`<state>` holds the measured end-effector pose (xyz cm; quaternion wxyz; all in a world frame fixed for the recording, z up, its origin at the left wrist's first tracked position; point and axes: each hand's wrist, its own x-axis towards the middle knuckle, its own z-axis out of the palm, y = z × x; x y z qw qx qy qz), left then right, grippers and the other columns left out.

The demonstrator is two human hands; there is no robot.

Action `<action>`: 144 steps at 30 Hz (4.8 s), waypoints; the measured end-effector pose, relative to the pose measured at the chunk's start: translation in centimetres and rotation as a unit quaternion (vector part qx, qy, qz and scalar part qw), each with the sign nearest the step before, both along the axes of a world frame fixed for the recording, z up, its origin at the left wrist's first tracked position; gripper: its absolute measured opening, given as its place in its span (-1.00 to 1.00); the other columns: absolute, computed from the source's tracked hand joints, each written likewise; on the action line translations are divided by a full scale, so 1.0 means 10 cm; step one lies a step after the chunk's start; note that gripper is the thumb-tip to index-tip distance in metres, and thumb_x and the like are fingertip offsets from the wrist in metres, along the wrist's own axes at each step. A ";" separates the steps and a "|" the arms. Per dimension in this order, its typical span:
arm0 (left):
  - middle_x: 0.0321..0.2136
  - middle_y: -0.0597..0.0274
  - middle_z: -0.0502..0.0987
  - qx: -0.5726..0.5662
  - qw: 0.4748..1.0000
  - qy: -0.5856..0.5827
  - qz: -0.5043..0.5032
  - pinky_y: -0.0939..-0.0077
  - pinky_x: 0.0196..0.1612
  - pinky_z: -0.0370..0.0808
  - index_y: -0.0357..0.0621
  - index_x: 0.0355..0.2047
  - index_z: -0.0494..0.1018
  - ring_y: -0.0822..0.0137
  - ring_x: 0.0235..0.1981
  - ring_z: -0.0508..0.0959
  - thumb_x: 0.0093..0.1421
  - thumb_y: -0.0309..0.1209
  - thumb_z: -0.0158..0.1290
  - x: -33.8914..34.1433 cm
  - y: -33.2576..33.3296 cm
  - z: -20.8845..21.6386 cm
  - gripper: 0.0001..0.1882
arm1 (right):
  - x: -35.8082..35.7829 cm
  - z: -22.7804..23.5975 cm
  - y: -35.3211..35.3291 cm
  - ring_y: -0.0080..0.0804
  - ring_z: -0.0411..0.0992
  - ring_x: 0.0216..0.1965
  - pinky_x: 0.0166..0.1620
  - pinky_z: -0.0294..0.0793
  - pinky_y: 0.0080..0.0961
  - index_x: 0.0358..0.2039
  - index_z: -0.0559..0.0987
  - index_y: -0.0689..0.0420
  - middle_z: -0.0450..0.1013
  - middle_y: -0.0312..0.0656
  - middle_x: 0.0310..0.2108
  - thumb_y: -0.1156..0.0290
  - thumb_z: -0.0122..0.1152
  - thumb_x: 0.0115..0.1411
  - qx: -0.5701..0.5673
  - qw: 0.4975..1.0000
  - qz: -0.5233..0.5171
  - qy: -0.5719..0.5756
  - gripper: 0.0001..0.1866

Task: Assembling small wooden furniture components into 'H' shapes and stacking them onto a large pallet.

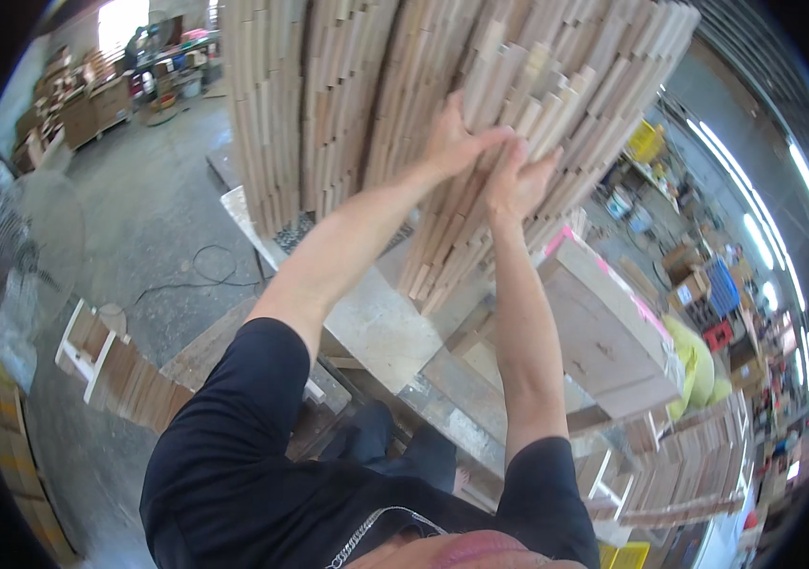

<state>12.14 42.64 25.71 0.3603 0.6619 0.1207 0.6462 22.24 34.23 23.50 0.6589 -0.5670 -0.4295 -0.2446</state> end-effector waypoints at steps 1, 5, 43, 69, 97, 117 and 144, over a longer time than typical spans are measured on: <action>0.18 -0.24 0.47 -0.011 0.999 0.032 0.014 0.22 0.28 0.40 -0.47 0.32 0.17 0.00 0.22 0.49 -0.06 0.04 0.47 0.01 -0.01 -0.03 0.15 | 0.02 -0.01 -0.02 0.21 0.15 0.42 0.45 0.08 -0.20 0.40 0.08 0.54 0.17 0.41 0.36 -0.18 0.00 0.40 -0.005 1.000 -0.003 -0.003 -0.01; 0.31 -0.42 0.29 -0.005 0.999 0.036 -0.035 0.17 0.42 0.24 -0.54 0.39 0.05 -0.12 0.38 0.31 -0.11 0.13 0.47 -0.03 -0.18 0.02 0.32 | 0.13 0.05 -0.20 0.22 0.10 0.45 0.46 0.04 -0.19 0.41 0.06 0.54 0.12 0.42 0.39 -0.15 0.00 0.41 -0.033 0.999 0.043 0.005 -0.03; -0.27 -0.07 0.68 -0.087 0.593 0.768 0.228 -0.04 -0.11 0.56 -0.14 -0.25 0.65 -0.16 -0.18 0.66 0.05 -0.20 0.36 -3.33 -2.56 -3.49 -0.66 | 1.21 -1.45 -7.13 -0.04 0.56 -0.15 -0.03 0.53 -0.20 -0.09 0.69 0.13 0.63 -0.06 -0.19 0.47 0.25 0.21 -0.492 0.804 -0.333 0.015 -0.74; -0.07 -0.06 0.62 0.050 0.895 0.354 -0.268 0.30 -0.04 0.57 -0.31 -0.12 0.56 0.02 -0.04 0.63 0.12 -0.55 0.30 -1.73 -4.36 -2.16 -0.70 | -0.33 -2.22 -6.09 -0.41 0.56 -0.33 -0.18 0.55 -0.35 -0.23 0.65 0.24 0.58 -0.17 -0.38 0.46 0.35 0.18 -0.415 0.859 -0.014 0.298 -0.83; -0.47 0.30 0.67 -0.274 0.695 0.438 -0.500 0.58 -0.27 0.46 -0.27 -0.25 0.69 0.52 -0.39 0.59 0.33 -0.26 0.22 -0.35 -3.76 -2.72 -0.72 | -0.29 -2.57 -5.18 -0.60 0.47 -0.41 -0.31 0.42 -0.61 -0.15 0.59 0.32 0.57 -0.24 -0.41 0.52 0.15 0.21 -0.209 0.820 0.301 0.440 -0.78; -0.33 0.17 0.71 -0.109 0.896 0.365 -0.228 0.51 -0.37 0.56 -0.35 -0.07 0.55 0.46 -0.42 0.68 0.34 -0.39 0.19 0.31 -3.19 -2.62 -0.74 | 0.75 -2.68 -3.87 -0.41 0.40 -0.59 -0.47 0.31 -0.48 -0.34 0.58 0.34 0.46 -0.15 -0.61 0.24 0.00 0.32 -0.095 0.831 0.212 0.506 -0.63; -0.27 -0.26 0.60 0.074 0.934 0.331 -0.110 -0.12 -0.15 0.50 -0.32 -0.13 0.43 -0.30 -0.19 0.59 0.36 -0.27 0.08 1.18 -2.76 -2.94 -0.70 | -0.55 -2.93 -5.96 -0.09 0.49 -0.24 -0.12 0.45 -0.32 -0.23 0.61 0.30 0.51 0.02 -0.29 0.39 0.05 0.45 -0.356 0.891 -0.169 0.226 -0.75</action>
